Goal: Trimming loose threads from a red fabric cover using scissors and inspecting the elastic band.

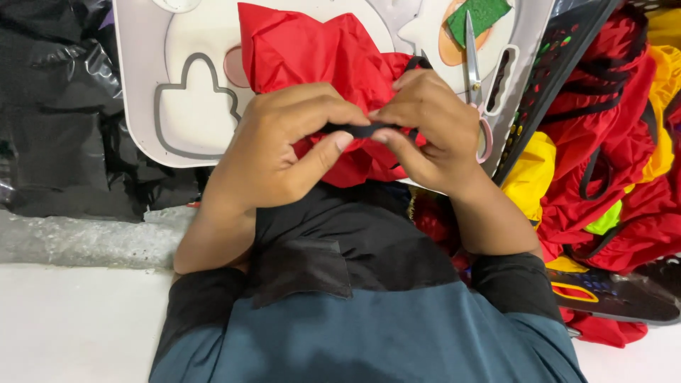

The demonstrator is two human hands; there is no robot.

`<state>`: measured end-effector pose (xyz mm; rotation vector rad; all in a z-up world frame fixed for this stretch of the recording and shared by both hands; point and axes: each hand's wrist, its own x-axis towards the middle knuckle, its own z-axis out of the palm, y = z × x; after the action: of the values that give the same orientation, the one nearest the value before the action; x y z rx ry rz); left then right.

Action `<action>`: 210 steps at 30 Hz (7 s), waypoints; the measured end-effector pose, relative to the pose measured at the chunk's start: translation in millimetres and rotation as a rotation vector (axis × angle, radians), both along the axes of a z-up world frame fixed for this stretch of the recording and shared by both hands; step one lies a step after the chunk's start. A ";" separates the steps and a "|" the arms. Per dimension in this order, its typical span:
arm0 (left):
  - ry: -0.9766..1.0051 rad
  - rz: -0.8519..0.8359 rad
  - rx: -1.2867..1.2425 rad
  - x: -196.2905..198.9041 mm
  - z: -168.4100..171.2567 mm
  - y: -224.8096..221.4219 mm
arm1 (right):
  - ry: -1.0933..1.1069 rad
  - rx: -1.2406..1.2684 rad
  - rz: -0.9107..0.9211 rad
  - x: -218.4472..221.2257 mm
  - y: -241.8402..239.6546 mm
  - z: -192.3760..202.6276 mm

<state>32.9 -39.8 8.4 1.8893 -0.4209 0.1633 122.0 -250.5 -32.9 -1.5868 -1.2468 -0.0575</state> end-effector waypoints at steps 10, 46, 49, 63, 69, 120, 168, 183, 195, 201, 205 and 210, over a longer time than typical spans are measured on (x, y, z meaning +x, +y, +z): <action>-0.299 0.315 0.346 -4.5 -23.4 21.3 | -0.340 0.011 -0.215 7.4 -11.6 -20.2; -0.001 0.501 -0.117 -11.7 -42.7 36.6 | 0.247 0.004 -0.295 2.8 -8.2 -3.8; -0.158 0.644 -0.053 -14.8 -33.7 40.3 | -0.078 -0.037 -0.435 -1.2 -7.2 1.6; -0.328 0.697 0.149 -26.8 -1.7 27.9 | -0.057 -0.462 0.220 -14.4 7.6 -18.1; -0.325 0.303 0.075 -15.3 -0.4 9.2 | -0.169 -0.099 -0.201 0.1 -7.5 -10.4; -0.194 0.201 0.289 5.5 -22.8 -4.4 | 0.242 0.055 0.263 31.9 -8.8 -8.7; -0.313 0.115 0.188 4.9 -24.4 -6.5 | -0.498 0.028 -0.113 12.3 -0.3 -5.6; -0.701 0.540 0.264 1.6 -27.3 14.7 | -0.511 0.156 -0.391 16.4 -23.7 -40.6; -0.494 0.509 0.277 4.3 -26.4 23.8 | -0.093 0.177 -0.378 21.3 -6.7 -11.3; -0.074 0.319 0.083 10.3 -37.9 17.4 | 0.678 0.183 -0.146 16.5 -15.3 -20.5; 0.087 0.248 -0.093 3.9 -38.0 28.3 | 0.787 0.215 -0.114 19.3 -18.4 -25.9; 0.125 0.322 -0.259 -3.6 -37.4 38.9 | 0.980 0.376 -0.218 24.1 -19.4 -27.5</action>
<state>29.3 -0.8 -29.0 1.6891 -0.0057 0.2980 146.1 -270.0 -60.5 -1.1554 -0.2718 0.2999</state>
